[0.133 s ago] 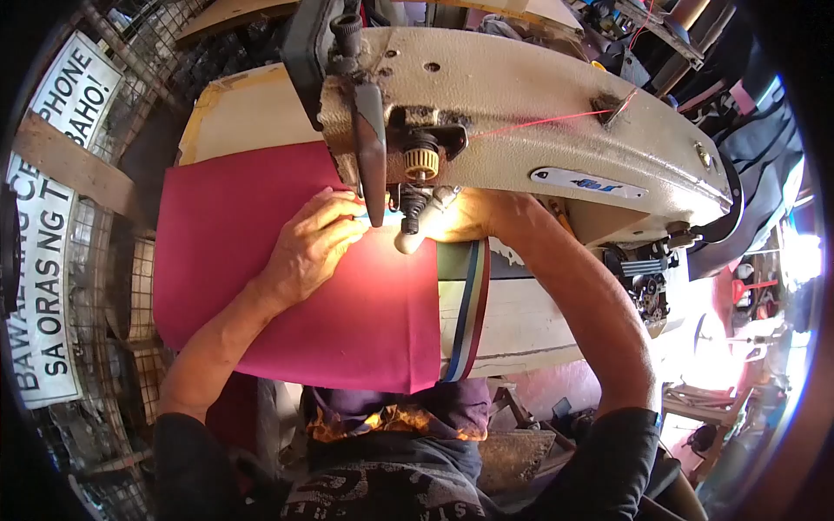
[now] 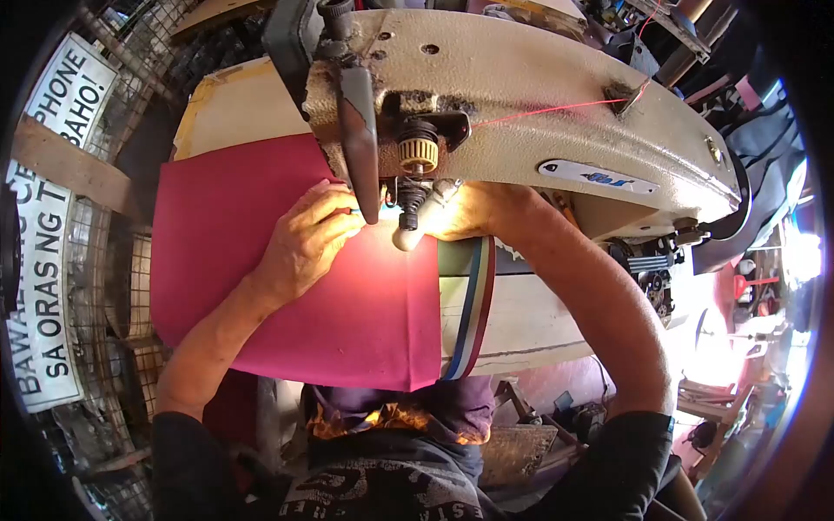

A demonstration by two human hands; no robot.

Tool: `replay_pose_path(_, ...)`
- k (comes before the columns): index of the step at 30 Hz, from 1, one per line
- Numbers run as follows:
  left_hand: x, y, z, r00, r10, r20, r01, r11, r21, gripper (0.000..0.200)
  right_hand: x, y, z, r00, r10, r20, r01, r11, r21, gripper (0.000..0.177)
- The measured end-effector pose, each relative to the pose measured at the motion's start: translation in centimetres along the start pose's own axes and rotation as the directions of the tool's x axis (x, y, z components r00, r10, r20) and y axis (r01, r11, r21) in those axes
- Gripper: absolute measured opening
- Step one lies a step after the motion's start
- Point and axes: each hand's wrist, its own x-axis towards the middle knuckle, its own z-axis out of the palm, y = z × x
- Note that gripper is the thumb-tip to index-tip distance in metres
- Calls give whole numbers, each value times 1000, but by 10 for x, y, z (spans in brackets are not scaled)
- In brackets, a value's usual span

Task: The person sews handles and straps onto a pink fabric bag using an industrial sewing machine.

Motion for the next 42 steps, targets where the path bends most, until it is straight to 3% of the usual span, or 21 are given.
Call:
replay_pose_path(3,8,-2,-4,1000,30,-1,-30,1000,6,22,6,32,13,957,-257,-138,252,966,-52,18)
replay_pose_path(7,8,-4,-3,999,34,-14,-34,999,-9,23,6,42,18,914,-357,-193,343,934,-102,22)
replay_pose_path(9,8,-3,0,999,25,-23,-25,1000,-3,23,13,55,28,817,-499,-290,470,867,-167,22)
replay_pose_path(13,8,-2,-2,999,27,-17,-27,1000,5,23,7,40,20,696,-620,-363,479,777,-409,38)
replay_pose_path(15,9,-2,-5,1000,31,5,-31,999,10,23,3,31,16,717,-589,-373,411,789,-457,43)
replay_pose_path(16,9,-3,-5,999,31,15,-31,999,12,23,-1,25,15,791,-499,-354,323,832,-451,46)
replay_pose_path(18,10,-3,-6,999,41,9,-41,999,18,23,-19,19,23,962,-167,-218,58,899,-433,35)
replay_pose_path(19,10,-3,-6,999,45,8,-45,999,20,22,-28,15,27,991,10,-137,-73,881,-467,30)
replay_pose_path(21,13,-3,-6,999,46,-11,-46,999,14,21,-66,-3,27,981,14,-193,-131,781,-611,27)
replay_pose_path(24,14,-6,-6,998,60,-17,-59,998,8,21,-113,-16,28,866,-196,-460,-134,796,-591,41)
replay_pose_path(25,14,-7,-5,998,61,-25,-60,998,2,21,-131,-18,26,869,-109,-482,-198,816,-543,53)
replay_pose_path(28,13,-7,-2,996,82,-43,-81,997,8,21,-175,-15,8,750,-147,-645,-288,805,-519,49)
replay_pose_path(29,14,-8,-3,994,95,-50,-94,995,21,21,-196,1,0,700,-107,-706,-291,861,-418,46)
replay_pose_path(30,15,-8,-4,994,99,-45,-99,995,21,20,-209,-1,-15,653,-135,-745,-345,823,-451,44)
replay_pose_path(32,15,-9,-5,994,107,-30,-107,994,15,20,-231,11,-48,439,-149,-886,-495,783,-377,32)
replay_pose_path(34,15,-8,-5,994,101,-34,-100,995,27,20,-233,20,-98,444,-309,-841,-620,571,-538,26)
replay_pose_path(38,18,-11,-6,997,72,-20,-72,997,-2,21,-247,108,-207,492,-149,-857,-742,444,-503,30)
replay_pose_path(41,18,-11,-6,998,66,-16,-66,998,1,21,-240,148,-236,405,214,-889,-824,506,-254,39)
replay_pose_path(42,18,-10,-6,998,63,-17,-63,998,12,21,-240,145,-233,446,185,-876,-784,554,-282,44)
